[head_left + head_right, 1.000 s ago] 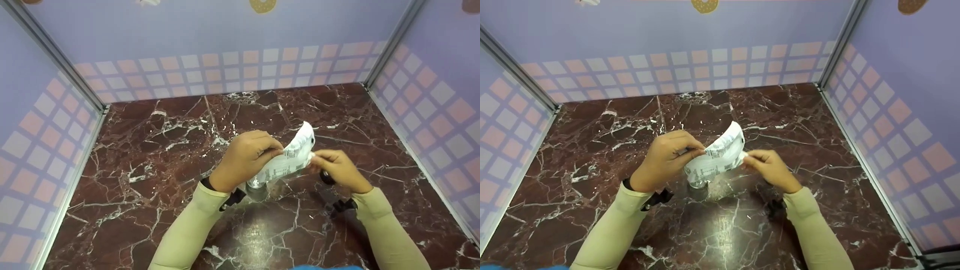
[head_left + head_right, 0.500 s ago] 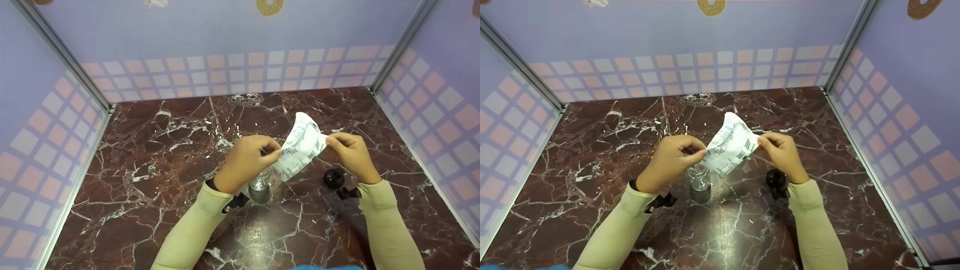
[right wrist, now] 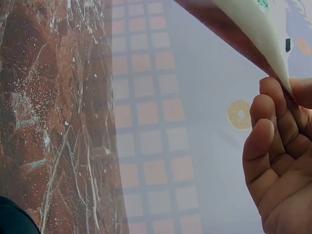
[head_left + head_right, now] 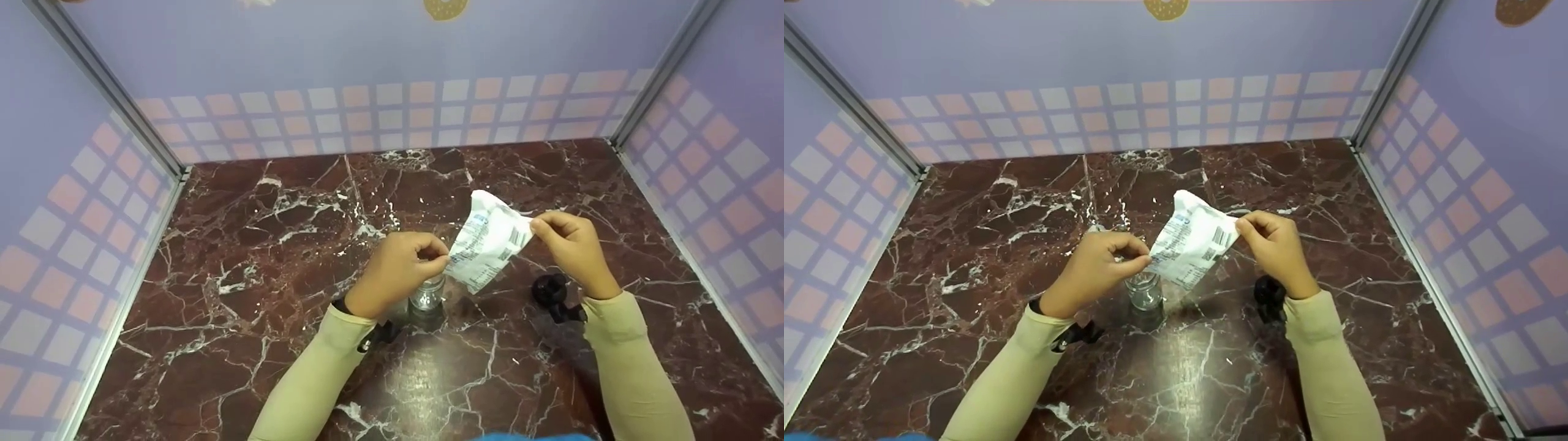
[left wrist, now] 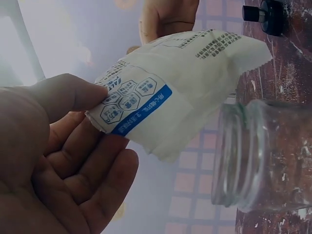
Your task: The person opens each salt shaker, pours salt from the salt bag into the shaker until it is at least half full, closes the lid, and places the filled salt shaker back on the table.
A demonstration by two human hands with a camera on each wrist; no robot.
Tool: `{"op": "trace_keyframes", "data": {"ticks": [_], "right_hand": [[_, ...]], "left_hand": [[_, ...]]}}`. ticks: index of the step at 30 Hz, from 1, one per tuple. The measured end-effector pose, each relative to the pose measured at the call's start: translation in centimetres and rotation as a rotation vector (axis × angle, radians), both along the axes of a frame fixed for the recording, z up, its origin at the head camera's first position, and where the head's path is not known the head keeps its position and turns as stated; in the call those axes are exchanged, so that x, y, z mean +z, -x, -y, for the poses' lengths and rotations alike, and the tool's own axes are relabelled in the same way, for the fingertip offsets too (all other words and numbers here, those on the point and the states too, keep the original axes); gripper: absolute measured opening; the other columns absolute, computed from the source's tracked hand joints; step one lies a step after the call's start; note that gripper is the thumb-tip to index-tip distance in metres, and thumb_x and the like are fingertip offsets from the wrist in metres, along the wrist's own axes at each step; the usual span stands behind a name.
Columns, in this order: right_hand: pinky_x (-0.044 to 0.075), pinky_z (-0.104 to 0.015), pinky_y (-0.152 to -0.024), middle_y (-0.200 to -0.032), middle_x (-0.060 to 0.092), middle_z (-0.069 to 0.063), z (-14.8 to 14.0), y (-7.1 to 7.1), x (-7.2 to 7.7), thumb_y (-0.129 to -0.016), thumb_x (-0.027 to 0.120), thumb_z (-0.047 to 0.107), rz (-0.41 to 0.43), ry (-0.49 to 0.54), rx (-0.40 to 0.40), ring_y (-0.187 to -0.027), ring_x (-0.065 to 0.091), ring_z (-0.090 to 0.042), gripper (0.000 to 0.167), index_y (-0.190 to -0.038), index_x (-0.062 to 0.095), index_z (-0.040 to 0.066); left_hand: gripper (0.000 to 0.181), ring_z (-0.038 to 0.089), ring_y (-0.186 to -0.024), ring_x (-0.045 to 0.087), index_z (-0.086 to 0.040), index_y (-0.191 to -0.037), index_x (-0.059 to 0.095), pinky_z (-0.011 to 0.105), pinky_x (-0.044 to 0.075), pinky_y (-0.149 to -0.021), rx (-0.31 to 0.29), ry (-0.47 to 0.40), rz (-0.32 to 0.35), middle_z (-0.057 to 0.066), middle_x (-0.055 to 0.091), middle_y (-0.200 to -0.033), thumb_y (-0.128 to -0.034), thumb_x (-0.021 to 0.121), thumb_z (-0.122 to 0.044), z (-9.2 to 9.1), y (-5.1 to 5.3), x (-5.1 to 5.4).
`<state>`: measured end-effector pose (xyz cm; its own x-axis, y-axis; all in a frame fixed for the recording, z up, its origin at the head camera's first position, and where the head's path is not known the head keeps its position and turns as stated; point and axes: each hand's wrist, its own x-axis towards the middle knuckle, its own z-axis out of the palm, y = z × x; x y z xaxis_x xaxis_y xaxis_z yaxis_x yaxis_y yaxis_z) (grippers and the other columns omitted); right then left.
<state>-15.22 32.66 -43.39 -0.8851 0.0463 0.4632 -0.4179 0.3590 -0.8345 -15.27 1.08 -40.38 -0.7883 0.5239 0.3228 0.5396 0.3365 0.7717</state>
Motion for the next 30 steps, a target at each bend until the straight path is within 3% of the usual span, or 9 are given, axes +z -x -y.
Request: {"op": "trace_keyframes", "data": {"ticks": [5, 10, 19, 23, 30], "right_hand": [[0.042, -0.018, -0.054, -0.066, 0.058, 0.006, 0.3, -0.1, 0.4, -0.095, 0.067, -0.008, -0.029, -0.023, -0.021, -0.057, 0.051, -0.012, 0.014, -0.082, 0.070, -0.009], [0.041, -0.018, -0.054, -0.065, 0.056, 0.006, 0.5, -0.1, 0.6, -0.095, 0.066, -0.010, -0.046, -0.050, -0.047, -0.056, 0.048, -0.008, 0.015, -0.081, 0.069, -0.010], [0.039, -0.019, -0.051, -0.062, 0.056, -0.011, 0.7, -0.5, 1.6, -0.098, 0.067, -0.002, -0.107, -0.063, -0.037, -0.053, 0.046, -0.009, 0.018, -0.080, 0.072, -0.003], [0.040, -0.018, -0.051, -0.062, 0.056, -0.013, 0.9, -0.3, 1.6, -0.097, 0.068, -0.003, -0.117, -0.049, -0.046, -0.053, 0.048, -0.007, 0.017, -0.081, 0.072, -0.004], [0.038, -0.018, -0.050, -0.061, 0.054, 0.000, 1.3, -0.3, 1.8, -0.095, 0.068, -0.005, -0.145, -0.042, -0.054, -0.053, 0.047, -0.007, 0.016, -0.080, 0.072, -0.004]], "left_hand": [[0.007, 0.009, -0.075, 0.069, -0.014, -0.093, 0.078, 0.020, 0.057, -0.069, 0.018, 0.040, -0.033, -0.006, 0.076, -0.090, -0.0933, 0.078, -0.020, 0.1, 0.4, -0.6], [0.007, 0.010, -0.070, 0.067, -0.016, -0.093, 0.078, 0.022, 0.057, -0.066, 0.024, 0.050, -0.021, -0.008, 0.076, -0.089, -0.0933, 0.078, -0.023, 0.1, 0.5, -0.9], [0.003, 0.005, -0.075, 0.067, -0.013, -0.091, 0.078, 0.022, 0.059, -0.071, 0.010, 0.006, 0.034, -0.008, 0.075, -0.086, -0.0925, 0.075, -0.015, 0.3, 0.3, -0.8], [0.004, 0.003, -0.075, 0.067, -0.014, -0.091, 0.078, 0.020, 0.058, -0.072, 0.012, 0.012, 0.002, -0.008, 0.076, -0.087, -0.0928, 0.076, -0.016, 0.4, 0.4, -0.9], [0.005, 0.004, -0.073, 0.064, -0.013, -0.090, 0.078, 0.020, 0.057, -0.068, -0.003, 0.031, -0.044, -0.006, 0.074, -0.088, -0.0923, 0.077, -0.017, 0.6, 0.4, -0.9]]}}
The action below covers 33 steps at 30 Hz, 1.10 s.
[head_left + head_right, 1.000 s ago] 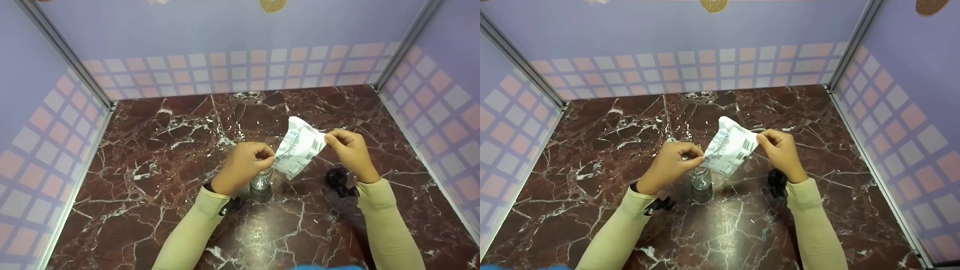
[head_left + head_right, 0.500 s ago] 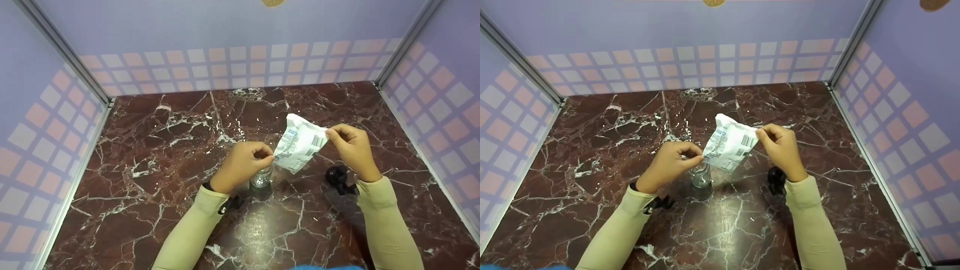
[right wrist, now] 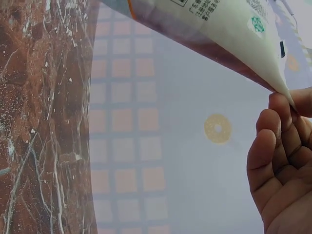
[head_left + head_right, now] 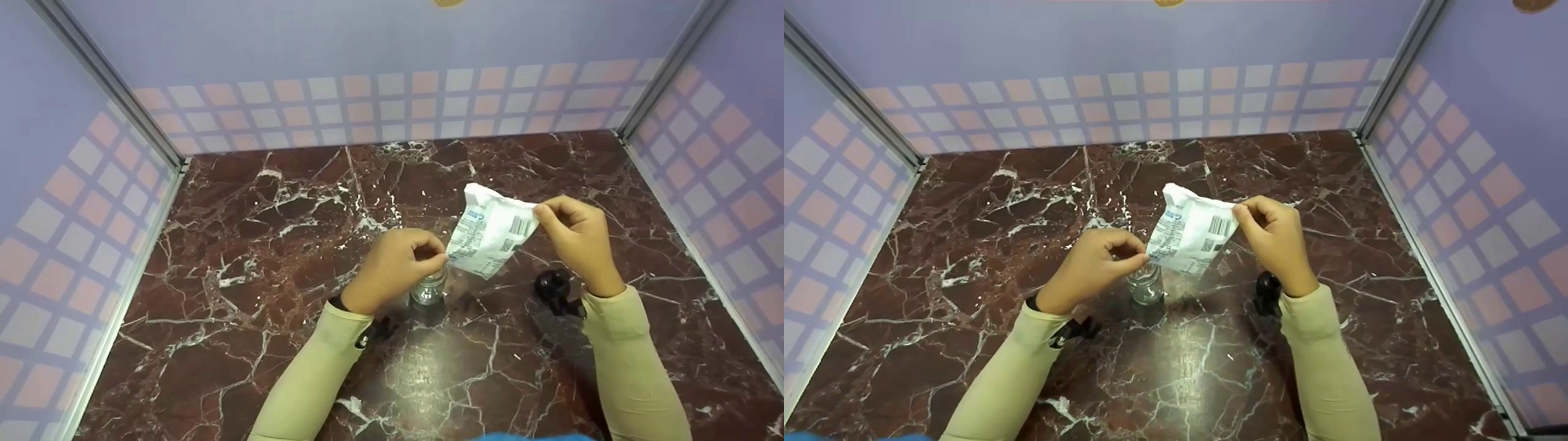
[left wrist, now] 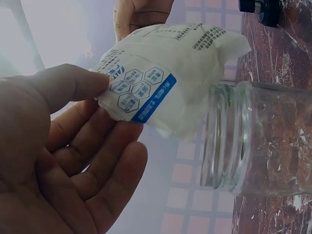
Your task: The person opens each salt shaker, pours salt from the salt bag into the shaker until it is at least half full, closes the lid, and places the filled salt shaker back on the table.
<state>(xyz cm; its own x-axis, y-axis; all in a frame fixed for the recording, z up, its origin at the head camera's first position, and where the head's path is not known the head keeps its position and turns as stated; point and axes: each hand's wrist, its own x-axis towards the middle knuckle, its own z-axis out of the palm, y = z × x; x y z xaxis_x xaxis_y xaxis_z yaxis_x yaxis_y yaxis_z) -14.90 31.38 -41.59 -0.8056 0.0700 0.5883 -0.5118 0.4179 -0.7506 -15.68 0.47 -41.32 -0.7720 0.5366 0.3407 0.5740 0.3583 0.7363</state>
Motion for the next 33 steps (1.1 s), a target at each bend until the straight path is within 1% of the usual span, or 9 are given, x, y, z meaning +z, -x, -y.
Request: {"op": "trace_keyframes", "data": {"ticks": [4, 11, 18, 22, 26, 29, 33], "right_hand": [[0.037, -0.018, -0.051, -0.062, 0.054, 0.002, 0.2, -0.1, 0.1, -0.095, 0.068, -0.006, -0.021, -0.005, -0.002, -0.053, 0.045, -0.007, 0.016, -0.079, 0.072, -0.004], [0.037, -0.017, -0.051, -0.064, 0.056, 0.003, 0.9, -0.7, 0.6, -0.093, 0.069, -0.008, -0.057, 0.007, -0.004, -0.056, 0.047, -0.004, 0.015, -0.079, 0.071, -0.006], [0.037, -0.015, -0.052, -0.064, 0.057, -0.006, 1.2, -1.1, 0.8, -0.092, 0.066, -0.014, -0.071, 0.012, -0.005, -0.057, 0.047, -0.001, 0.015, -0.078, 0.069, -0.010], [0.037, -0.016, -0.052, -0.063, 0.056, -0.004, 1.6, -1.3, 1.1, -0.091, 0.066, -0.015, -0.084, 0.019, -0.011, -0.057, 0.046, -0.002, 0.014, -0.077, 0.068, -0.013], [0.036, -0.016, -0.052, -0.063, 0.055, -0.002, 1.7, -1.5, 1.3, -0.091, 0.068, -0.014, -0.095, 0.032, -0.018, -0.056, 0.045, -0.003, 0.013, -0.078, 0.069, -0.011], [0.036, -0.017, -0.051, -0.063, 0.055, -0.006, 1.7, -1.5, 1.2, -0.091, 0.069, -0.013, -0.108, 0.045, -0.017, -0.055, 0.045, -0.004, 0.013, -0.078, 0.070, -0.010], [0.035, -0.017, -0.050, -0.063, 0.058, -0.010, 1.9, -1.7, 1.3, -0.090, 0.070, -0.012, -0.128, 0.051, -0.021, -0.054, 0.045, -0.004, 0.012, -0.079, 0.071, -0.009]], "left_hand": [[0.005, 0.004, -0.073, 0.065, -0.014, -0.090, 0.077, 0.020, 0.057, -0.068, 0.008, 0.034, 0.015, -0.006, 0.074, -0.089, -0.0925, 0.077, -0.017, 0.1, 0.0, 0.1], [0.004, 0.003, -0.075, 0.067, -0.014, -0.091, 0.078, 0.018, 0.057, -0.070, 0.024, 0.077, 0.006, -0.005, 0.077, -0.092, -0.0933, 0.075, -0.016, 0.4, 0.0, 0.2], [0.004, 0.003, -0.074, 0.066, -0.013, -0.091, 0.078, 0.018, 0.057, -0.069, 0.015, 0.086, 0.009, -0.006, 0.076, -0.089, -0.0932, 0.076, -0.016, 0.5, -0.2, 0.3], [0.004, 0.005, -0.073, 0.066, -0.013, -0.092, 0.078, 0.019, 0.057, -0.068, 0.016, 0.096, 0.017, -0.006, 0.076, -0.088, -0.0932, 0.076, -0.017, 0.6, -0.2, 0.4], [0.005, 0.010, -0.072, 0.067, -0.011, -0.092, 0.077, 0.021, 0.057, -0.067, 0.010, 0.083, 0.056, -0.006, 0.074, -0.086, -0.0932, 0.075, -0.015, 0.8, -0.2, 0.6], [0.004, 0.010, -0.074, 0.068, -0.010, -0.094, 0.077, 0.021, 0.058, -0.069, 0.006, 0.071, 0.083, -0.005, 0.075, -0.088, -0.0930, 0.074, -0.013, 0.8, -0.2, 0.7], [0.004, 0.006, -0.075, 0.067, -0.011, -0.095, 0.077, 0.019, 0.058, -0.070, 0.008, 0.080, 0.075, -0.005, 0.075, -0.089, -0.0925, 0.075, -0.013, 0.7, -0.1, 0.6]]}}
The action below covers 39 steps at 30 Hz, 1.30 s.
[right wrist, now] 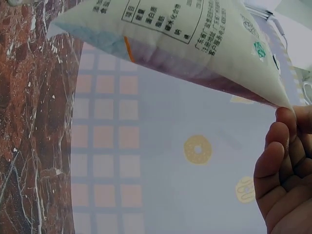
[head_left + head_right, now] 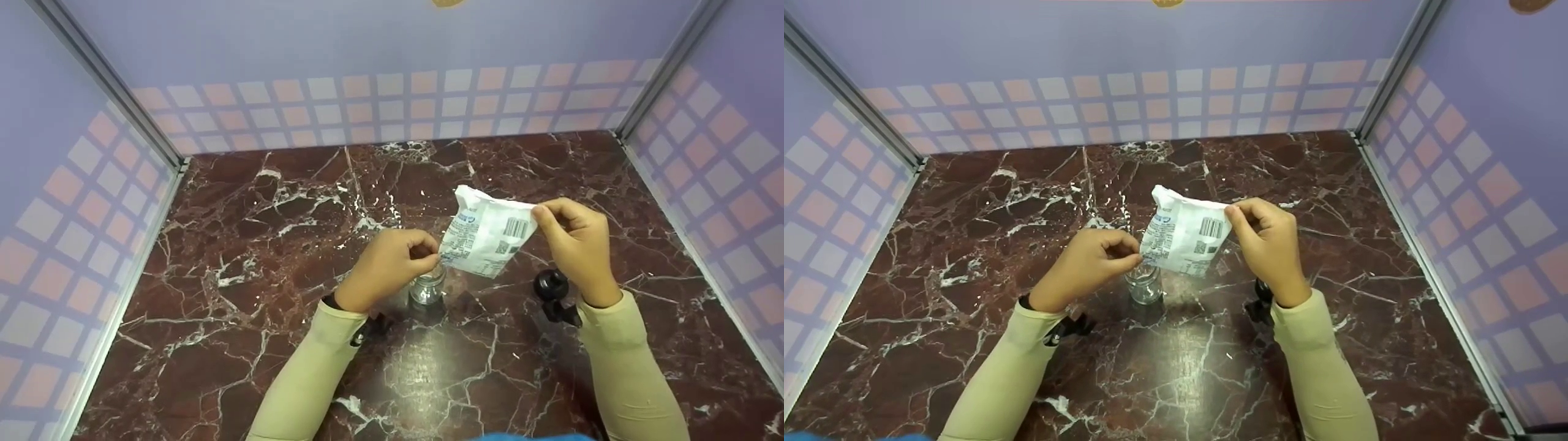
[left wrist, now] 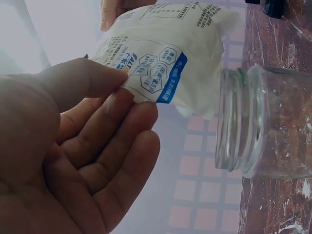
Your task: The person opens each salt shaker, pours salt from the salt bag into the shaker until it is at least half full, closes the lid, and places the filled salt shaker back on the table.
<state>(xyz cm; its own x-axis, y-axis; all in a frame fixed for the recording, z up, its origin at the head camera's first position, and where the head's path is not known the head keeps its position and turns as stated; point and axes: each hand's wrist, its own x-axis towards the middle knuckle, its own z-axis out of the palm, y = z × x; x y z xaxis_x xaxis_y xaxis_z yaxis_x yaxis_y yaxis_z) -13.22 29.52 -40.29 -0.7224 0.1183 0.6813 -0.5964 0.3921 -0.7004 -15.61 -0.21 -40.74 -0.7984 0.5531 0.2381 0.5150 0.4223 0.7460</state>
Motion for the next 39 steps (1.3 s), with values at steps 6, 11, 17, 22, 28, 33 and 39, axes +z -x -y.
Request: {"op": "trace_keyframes", "data": {"ticks": [6, 11, 17, 22, 28, 33, 39], "right_hand": [[0.034, -0.016, -0.050, -0.065, 0.059, -0.009, 0.37, -0.22, 0.12, -0.090, 0.070, -0.013, -0.015, -0.011, -0.016, -0.054, 0.045, -0.002, 0.011, -0.079, 0.071, -0.009], [0.033, -0.016, -0.050, -0.065, 0.060, -0.010, 0.48, -0.35, 0.13, -0.090, 0.069, -0.013, -0.037, -0.011, -0.011, -0.053, 0.043, -0.002, 0.011, -0.080, 0.071, -0.009], [0.034, -0.017, -0.050, -0.068, 0.063, 0.003, 0.85, -0.64, 0.39, -0.091, 0.070, -0.011, -0.058, 0.012, 0.013, -0.053, 0.044, -0.005, 0.011, -0.081, 0.073, -0.007], [0.033, -0.017, -0.049, -0.065, 0.060, 0.001, 0.88, -0.64, 0.43, -0.091, 0.070, -0.010, -0.050, 0.012, 0.019, -0.051, 0.043, -0.005, 0.012, -0.081, 0.073, -0.007], [0.034, -0.017, -0.048, -0.064, 0.058, -0.010, 0.93, -0.57, 0.42, -0.091, 0.069, -0.012, -0.033, 0.014, -0.001, -0.052, 0.044, -0.004, 0.012, -0.081, 0.073, -0.008], [0.034, -0.017, -0.048, -0.064, 0.059, -0.005, 0.96, -0.56, 0.44, -0.091, 0.069, -0.012, -0.029, 0.014, -0.008, -0.052, 0.044, -0.004, 0.012, -0.081, 0.073, -0.008], [0.033, -0.016, -0.048, -0.068, 0.062, 0.004, 0.89, -0.62, 0.36, -0.091, 0.069, -0.012, -0.044, 0.014, -0.010, -0.052, 0.044, -0.004, 0.011, -0.081, 0.073, -0.007]], "left_hand": [[0.005, 0.009, -0.067, 0.064, -0.012, -0.090, 0.077, 0.021, 0.056, -0.062, -0.006, 0.024, -0.034, -0.006, 0.073, -0.083, -0.0914, 0.075, -0.015, 0.04, 0.07, -0.07], [0.005, 0.013, -0.068, 0.065, -0.013, -0.091, 0.077, 0.023, 0.055, -0.062, -0.016, 0.031, -0.026, -0.007, 0.072, -0.083, -0.0925, 0.075, -0.017, 0.20, 0.07, -0.07], [0.005, 0.006, -0.077, 0.067, -0.012, -0.091, 0.078, 0.020, 0.057, -0.072, -0.039, 0.026, -0.038, -0.004, 0.075, -0.090, -0.0919, 0.075, -0.016, 0.29, 0.21, -0.03], [0.004, 0.005, -0.079, 0.067, -0.012, -0.091, 0.078, 0.020, 0.057, -0.075, -0.036, 0.054, -0.063, -0.004, 0.076, -0.092, -0.0917, 0.075, -0.016, 0.26, 0.24, 0.04], [0.004, 0.005, -0.077, 0.066, -0.013, -0.093, 0.078, 0.020, 0.057, -0.073, -0.026, 0.076, -0.046, -0.005, 0.076, -0.091, -0.0924, 0.076, -0.016, 0.22, 0.17, 0.15], [0.004, 0.005, -0.075, 0.066, -0.014, -0.093, 0.078, 0.020, 0.057, -0.071, -0.022, 0.070, -0.035, -0.006, 0.076, -0.089, -0.0930, 0.076, -0.017, 0.27, 0.05, 0.24], [0.005, 0.004, -0.075, 0.066, -0.014, -0.093, 0.079, 0.020, 0.057, -0.072, -0.019, 0.077, -0.035, -0.006, 0.076, -0.089, -0.0935, 0.076, -0.018, 0.27, 0.04, 0.29]]}}
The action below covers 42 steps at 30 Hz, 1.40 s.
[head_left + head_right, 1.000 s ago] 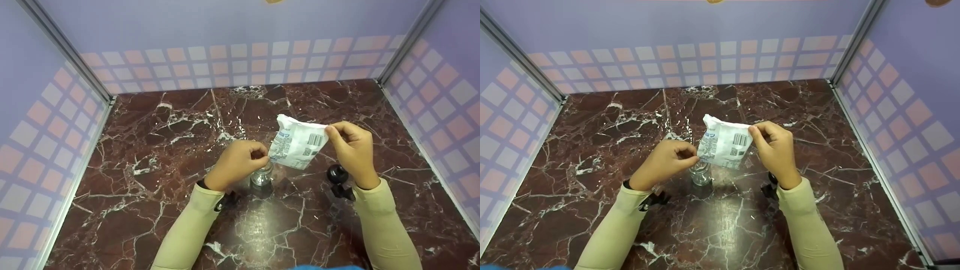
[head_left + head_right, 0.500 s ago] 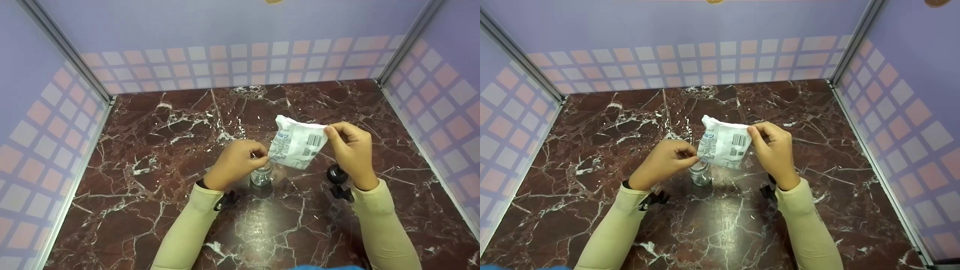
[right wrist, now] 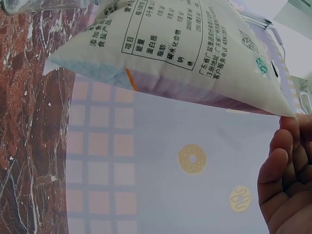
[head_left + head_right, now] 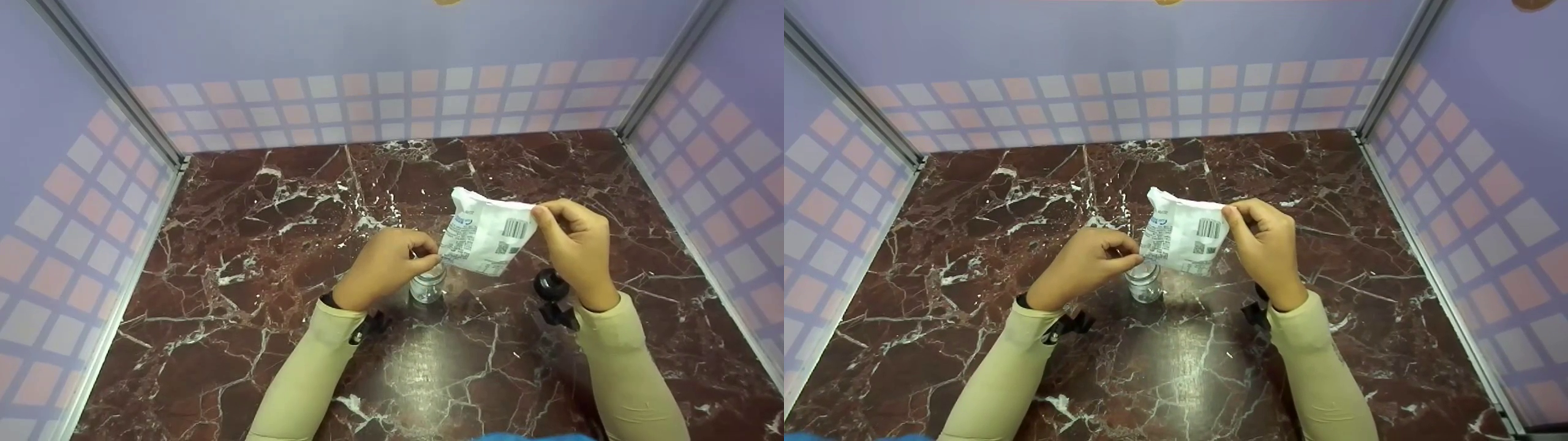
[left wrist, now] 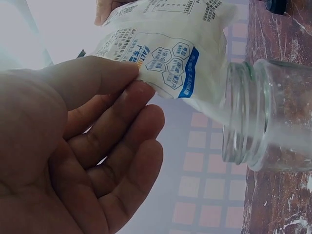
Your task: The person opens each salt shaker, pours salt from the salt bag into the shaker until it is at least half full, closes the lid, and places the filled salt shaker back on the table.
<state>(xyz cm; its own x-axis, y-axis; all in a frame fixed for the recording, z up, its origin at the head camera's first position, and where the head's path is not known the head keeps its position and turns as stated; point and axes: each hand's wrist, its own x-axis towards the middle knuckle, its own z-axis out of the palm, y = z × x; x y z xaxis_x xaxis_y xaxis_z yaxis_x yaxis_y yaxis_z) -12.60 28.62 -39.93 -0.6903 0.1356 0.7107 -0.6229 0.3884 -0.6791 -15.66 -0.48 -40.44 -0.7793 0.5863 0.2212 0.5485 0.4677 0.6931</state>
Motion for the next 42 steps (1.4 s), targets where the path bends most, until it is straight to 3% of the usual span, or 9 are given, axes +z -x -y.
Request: {"op": "trace_keyframes", "data": {"ticks": [12, 20, 42], "right_hand": [[0.033, -0.016, -0.048, -0.067, 0.062, 0.001, -0.01, 0.04, 0.03, -0.090, 0.070, -0.011, -0.016, 0.005, 0.006, -0.051, 0.043, -0.003, 0.011, -0.081, 0.073, -0.007], [0.033, -0.015, -0.048, -0.066, 0.061, -0.019, 0.04, 0.04, 0.03, -0.090, 0.070, -0.012, -0.017, 0.005, 0.000, -0.051, 0.043, -0.002, 0.011, -0.080, 0.073, -0.008], [0.031, -0.016, -0.050, -0.067, 0.062, -0.018, 0.20, -0.02, 0.07, -0.090, 0.070, -0.012, -0.036, 0.004, -0.013, -0.052, 0.042, -0.003, 0.011, -0.080, 0.073, -0.007]], "left_hand": [[0.005, 0.005, -0.073, 0.066, -0.014, -0.094, 0.079, 0.020, 0.056, -0.068, 0.002, 0.016, 0.010, -0.007, 0.076, -0.088, -0.0937, 0.076, -0.018, 0.00, -0.05, 0.13], [0.005, 0.004, -0.074, 0.065, -0.013, -0.093, 0.078, 0.020, 0.057, -0.070, -0.001, 0.012, 0.007, -0.006, 0.076, -0.088, -0.0935, 0.076, -0.018, 0.03, 0.02, 0.08], [0.008, 0.005, -0.077, 0.067, -0.014, -0.094, 0.078, 0.020, 0.057, -0.070, 0.003, 0.039, 0.033, -0.005, 0.076, -0.090, -0.0943, 0.076, -0.022, 0.00, -0.02, 0.27]]}}
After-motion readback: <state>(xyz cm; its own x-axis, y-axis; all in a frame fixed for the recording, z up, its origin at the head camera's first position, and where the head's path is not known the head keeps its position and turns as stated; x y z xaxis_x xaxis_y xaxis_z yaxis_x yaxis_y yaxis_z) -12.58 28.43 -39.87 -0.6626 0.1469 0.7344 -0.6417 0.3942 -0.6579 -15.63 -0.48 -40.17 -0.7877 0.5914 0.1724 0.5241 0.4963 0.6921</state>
